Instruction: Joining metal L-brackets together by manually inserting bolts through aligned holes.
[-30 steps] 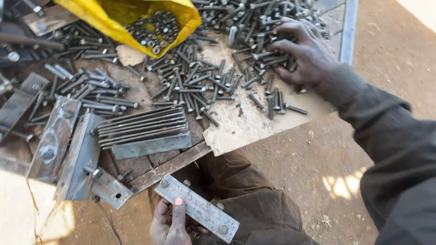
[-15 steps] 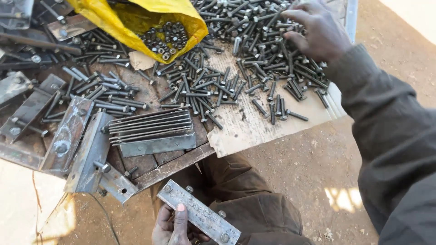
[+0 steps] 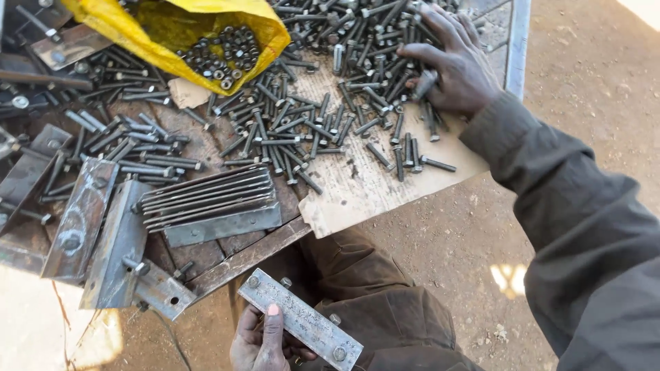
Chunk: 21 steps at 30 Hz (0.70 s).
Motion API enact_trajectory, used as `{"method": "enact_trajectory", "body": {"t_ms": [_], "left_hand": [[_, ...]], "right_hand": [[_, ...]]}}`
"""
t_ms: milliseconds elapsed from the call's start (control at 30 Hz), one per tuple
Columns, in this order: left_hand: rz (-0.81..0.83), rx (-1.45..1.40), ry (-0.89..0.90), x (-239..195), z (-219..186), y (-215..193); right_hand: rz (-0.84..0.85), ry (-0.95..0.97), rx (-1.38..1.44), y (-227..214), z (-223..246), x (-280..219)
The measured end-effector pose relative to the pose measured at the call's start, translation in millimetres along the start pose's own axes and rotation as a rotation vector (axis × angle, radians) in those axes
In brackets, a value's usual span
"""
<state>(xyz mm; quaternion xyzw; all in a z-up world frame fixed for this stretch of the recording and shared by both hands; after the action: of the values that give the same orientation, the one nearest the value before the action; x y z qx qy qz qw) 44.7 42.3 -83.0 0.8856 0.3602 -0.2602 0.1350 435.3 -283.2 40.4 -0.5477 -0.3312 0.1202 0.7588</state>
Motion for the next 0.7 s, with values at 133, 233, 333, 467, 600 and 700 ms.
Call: {"method": "enact_trajectory", "body": {"t_ms": [133,233,333,467,600,700], "left_hand": [[-0.084,0.112,-0.142,-12,-3,8],[0.014,0.062,-0.038,-6,3,14],[-0.031,0.103,-0.099,-8,4,15],[-0.044,0.118,-0.113,-8,4,17],[-0.029,0.146,-0.161,-10,4,19],[-0.108,0.157,-0.245,-12,6,14]], "right_hand": [[0.026,-0.107,0.016,-1,-10,26],[0.03,-0.148,-0.004,5,-20,46],[0.181,-0.042,0.033,20,-37,61],[0.282,0.242,0.044,43,-69,80],[0.232,0.357,0.101,42,-68,104],[0.206,0.398,-0.074,61,-89,126]]}}
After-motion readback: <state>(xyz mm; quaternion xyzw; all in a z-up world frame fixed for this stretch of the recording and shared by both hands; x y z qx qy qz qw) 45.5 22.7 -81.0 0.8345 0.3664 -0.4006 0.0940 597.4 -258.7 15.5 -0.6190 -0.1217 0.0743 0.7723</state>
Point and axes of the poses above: each hand's wrist, its own x-axis towards the middle knuckle, its own y-axis out of the palm, z = x × y, the point moved 9 cm from there along x, towards the middle knuckle, and after that the axes turned 3 degrees about y, right-handed, at the moved point
